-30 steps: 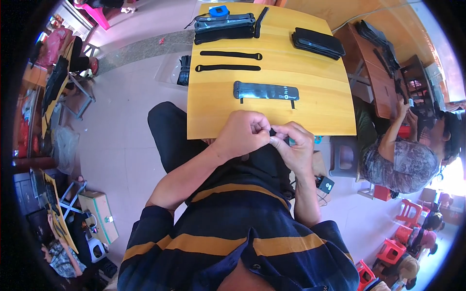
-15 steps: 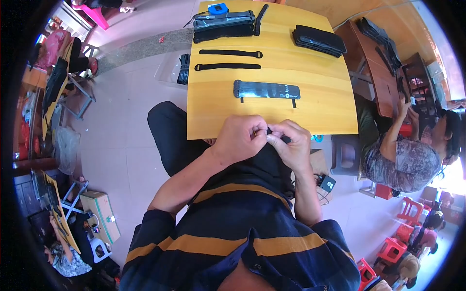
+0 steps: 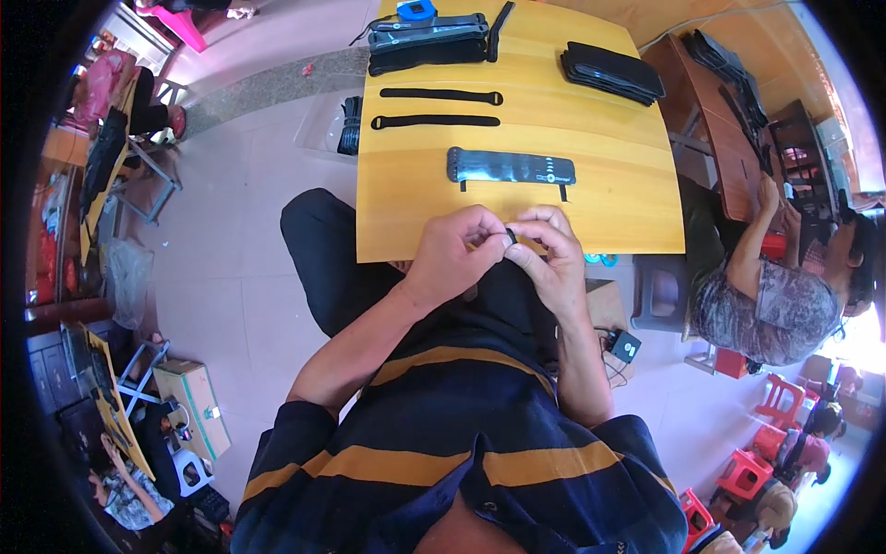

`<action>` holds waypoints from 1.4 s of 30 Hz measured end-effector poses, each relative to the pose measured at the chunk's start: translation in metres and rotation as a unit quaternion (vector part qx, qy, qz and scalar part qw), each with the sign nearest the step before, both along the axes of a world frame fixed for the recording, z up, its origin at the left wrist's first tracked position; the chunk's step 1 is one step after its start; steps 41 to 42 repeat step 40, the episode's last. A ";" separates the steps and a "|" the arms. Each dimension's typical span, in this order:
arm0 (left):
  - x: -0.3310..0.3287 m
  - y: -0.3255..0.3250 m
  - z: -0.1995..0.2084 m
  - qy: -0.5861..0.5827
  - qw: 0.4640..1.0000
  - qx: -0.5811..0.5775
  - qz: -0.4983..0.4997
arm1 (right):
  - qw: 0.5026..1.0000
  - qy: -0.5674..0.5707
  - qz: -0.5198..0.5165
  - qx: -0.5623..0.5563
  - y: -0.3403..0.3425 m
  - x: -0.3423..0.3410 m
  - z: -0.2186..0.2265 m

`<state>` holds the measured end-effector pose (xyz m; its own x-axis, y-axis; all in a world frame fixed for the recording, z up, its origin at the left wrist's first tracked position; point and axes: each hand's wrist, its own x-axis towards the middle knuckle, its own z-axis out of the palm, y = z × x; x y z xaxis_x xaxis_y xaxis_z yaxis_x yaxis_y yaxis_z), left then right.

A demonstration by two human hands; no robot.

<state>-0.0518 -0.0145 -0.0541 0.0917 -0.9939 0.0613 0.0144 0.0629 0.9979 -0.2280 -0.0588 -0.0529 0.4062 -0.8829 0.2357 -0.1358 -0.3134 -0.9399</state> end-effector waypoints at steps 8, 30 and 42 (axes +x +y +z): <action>0.011 -0.003 0.006 -0.006 0.999 0.033 -0.028 | 0.982 -0.104 -0.014 0.156 0.010 0.007 -0.009; 0.009 -0.003 -0.017 0.043 0.998 0.041 -0.003 | 0.985 -0.090 -0.015 0.150 0.015 0.010 -0.011; 0.017 -0.004 -0.020 0.160 0.983 0.081 -0.048 | 0.992 -0.061 -0.013 0.112 0.014 0.009 -0.010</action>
